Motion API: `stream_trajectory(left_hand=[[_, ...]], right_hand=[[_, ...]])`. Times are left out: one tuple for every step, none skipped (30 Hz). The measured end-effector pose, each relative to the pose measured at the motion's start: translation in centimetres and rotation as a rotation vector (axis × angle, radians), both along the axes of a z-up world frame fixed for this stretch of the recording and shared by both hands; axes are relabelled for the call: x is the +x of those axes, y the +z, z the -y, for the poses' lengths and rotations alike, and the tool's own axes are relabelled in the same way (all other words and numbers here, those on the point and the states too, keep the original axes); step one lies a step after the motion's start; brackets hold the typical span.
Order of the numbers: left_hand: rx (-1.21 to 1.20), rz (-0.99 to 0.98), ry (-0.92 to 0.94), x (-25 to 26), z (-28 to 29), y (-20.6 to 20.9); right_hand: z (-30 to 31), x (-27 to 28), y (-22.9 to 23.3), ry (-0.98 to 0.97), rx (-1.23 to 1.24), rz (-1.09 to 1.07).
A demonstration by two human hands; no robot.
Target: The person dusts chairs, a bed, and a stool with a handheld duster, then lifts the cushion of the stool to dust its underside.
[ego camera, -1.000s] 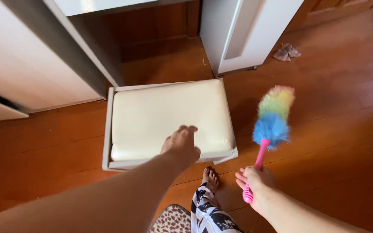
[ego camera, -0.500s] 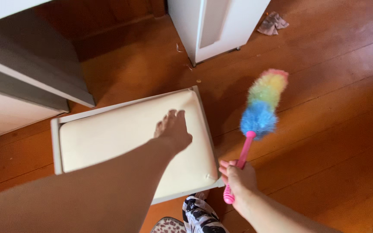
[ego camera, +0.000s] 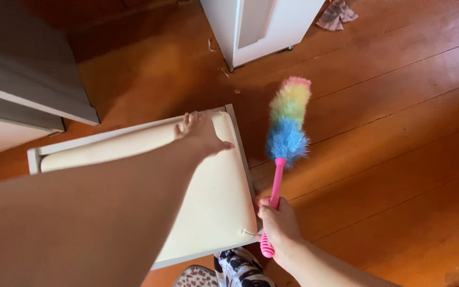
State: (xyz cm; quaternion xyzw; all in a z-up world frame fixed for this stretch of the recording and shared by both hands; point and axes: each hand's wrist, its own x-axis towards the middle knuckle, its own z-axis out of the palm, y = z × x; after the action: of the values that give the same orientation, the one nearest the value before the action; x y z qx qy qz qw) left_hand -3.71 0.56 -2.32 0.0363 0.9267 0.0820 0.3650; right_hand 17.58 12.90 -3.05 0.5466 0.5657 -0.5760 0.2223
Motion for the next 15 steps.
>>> stream_trajectory(left_hand=[[-0.007,0.022,0.027,-0.1,0.1,0.1],[-0.006,0.027,0.032,0.0,0.1,0.3],[-0.009,0.030,0.042,0.0,0.2,0.5],[-0.012,0.034,0.052,0.1,0.3,0.6],[-0.010,0.037,0.056,0.2,0.4,0.7],[0.000,0.032,0.066,0.2,0.5,0.8],[0.012,0.023,0.073,0.2,0.5,0.8],[0.016,0.023,0.076,0.2,0.5,0.8],[0.021,0.006,0.074,0.3,0.7,0.7],[0.025,-0.010,0.073,0.3,0.7,0.7],[0.025,-0.010,0.076,0.5,0.7,0.9],[0.034,-0.033,0.088,0.7,0.7,1.1],[0.046,-0.059,0.098,0.8,0.6,1.5],[0.048,-0.061,0.099,0.9,0.5,2.1],[0.041,-0.043,0.113,1.1,0.5,2.9]], right_hand=[[0.1,-0.2,0.3,0.004,0.002,0.005],[0.3,-0.3,0.5,-0.036,-0.033,0.016],[0.4,-0.4,0.5,-0.079,-0.064,0.027],[0.5,-0.4,0.3,-0.076,-0.061,0.030],[0.6,-0.4,-0.1,-0.089,-0.057,0.030],[0.6,-0.2,-0.4,-0.102,-0.053,0.030],[0.8,-0.1,-0.9,-0.099,-0.048,0.029],[1.2,0.0,-1.2,-0.106,-0.011,-0.074],[1.4,0.0,-1.4,-0.114,0.024,-0.180],[1.4,0.1,-1.2,-0.112,0.026,-0.182],[1.4,0.3,-0.7,-0.141,-0.008,-0.110],[1.5,0.4,-0.2,-0.171,-0.041,-0.038],[1.8,0.4,0.3,-0.171,-0.038,-0.041],[2.0,0.4,0.9,-0.123,0.023,-0.085],[2.3,0.5,1.6,-0.076,0.084,-0.130]])
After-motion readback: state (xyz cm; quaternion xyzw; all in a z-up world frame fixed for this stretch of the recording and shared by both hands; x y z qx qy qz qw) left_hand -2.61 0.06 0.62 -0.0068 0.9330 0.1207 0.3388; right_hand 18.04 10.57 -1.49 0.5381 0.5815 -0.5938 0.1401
